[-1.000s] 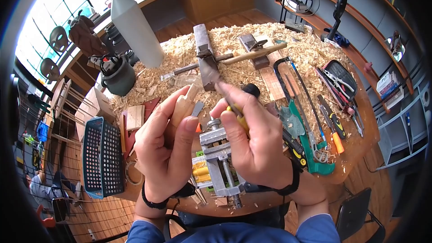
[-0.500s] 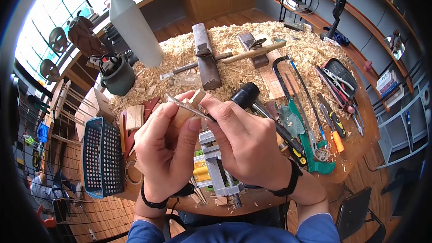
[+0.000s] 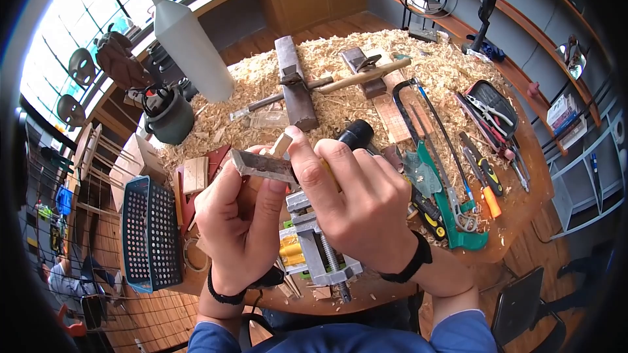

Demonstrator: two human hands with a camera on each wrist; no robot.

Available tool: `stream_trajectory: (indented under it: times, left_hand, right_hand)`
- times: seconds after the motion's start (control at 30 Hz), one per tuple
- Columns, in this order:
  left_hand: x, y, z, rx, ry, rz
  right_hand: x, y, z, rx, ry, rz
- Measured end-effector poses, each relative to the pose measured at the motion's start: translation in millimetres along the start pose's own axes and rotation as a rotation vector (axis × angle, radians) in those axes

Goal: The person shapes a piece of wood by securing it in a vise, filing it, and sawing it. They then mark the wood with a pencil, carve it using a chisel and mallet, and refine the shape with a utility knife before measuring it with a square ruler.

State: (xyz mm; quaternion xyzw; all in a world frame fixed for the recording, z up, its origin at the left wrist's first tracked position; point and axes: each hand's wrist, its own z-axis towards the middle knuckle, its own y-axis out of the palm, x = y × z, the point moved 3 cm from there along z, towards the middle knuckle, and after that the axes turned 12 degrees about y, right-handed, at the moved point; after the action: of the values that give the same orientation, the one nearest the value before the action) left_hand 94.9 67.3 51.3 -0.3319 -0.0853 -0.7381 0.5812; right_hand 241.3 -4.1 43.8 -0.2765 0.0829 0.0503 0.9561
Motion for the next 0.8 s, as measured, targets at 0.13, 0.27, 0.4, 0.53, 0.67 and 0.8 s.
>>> stream_trajectory:
  times: [0.13,0.27,0.4,0.53,0.67,0.8]
  left_hand:
    - [2,-1,0,-0.05,-0.006,0.063]
    - [-1,-1,4,-0.034,-0.034,-0.042]
    - [0,-2,6,-0.054,-0.04,-0.077]
    - [5,-10,7,-0.087,-0.078,0.002]
    - [1,-12,7,-0.021,-0.221,-0.23]
    - [7,-11,8,-0.005,-0.361,-0.349]
  right_hand:
    - [-4,0,0,0.0,0.021,0.017]
    - [-4,3,-3,-0.113,0.225,0.444]
    - [-7,1,-6,-0.172,0.383,0.509]
    - [19,-5,11,-0.24,0.813,0.848]
    - [12,-11,10,-0.408,0.779,0.928]
    - [7,-14,8,-0.471,0.633,0.86]
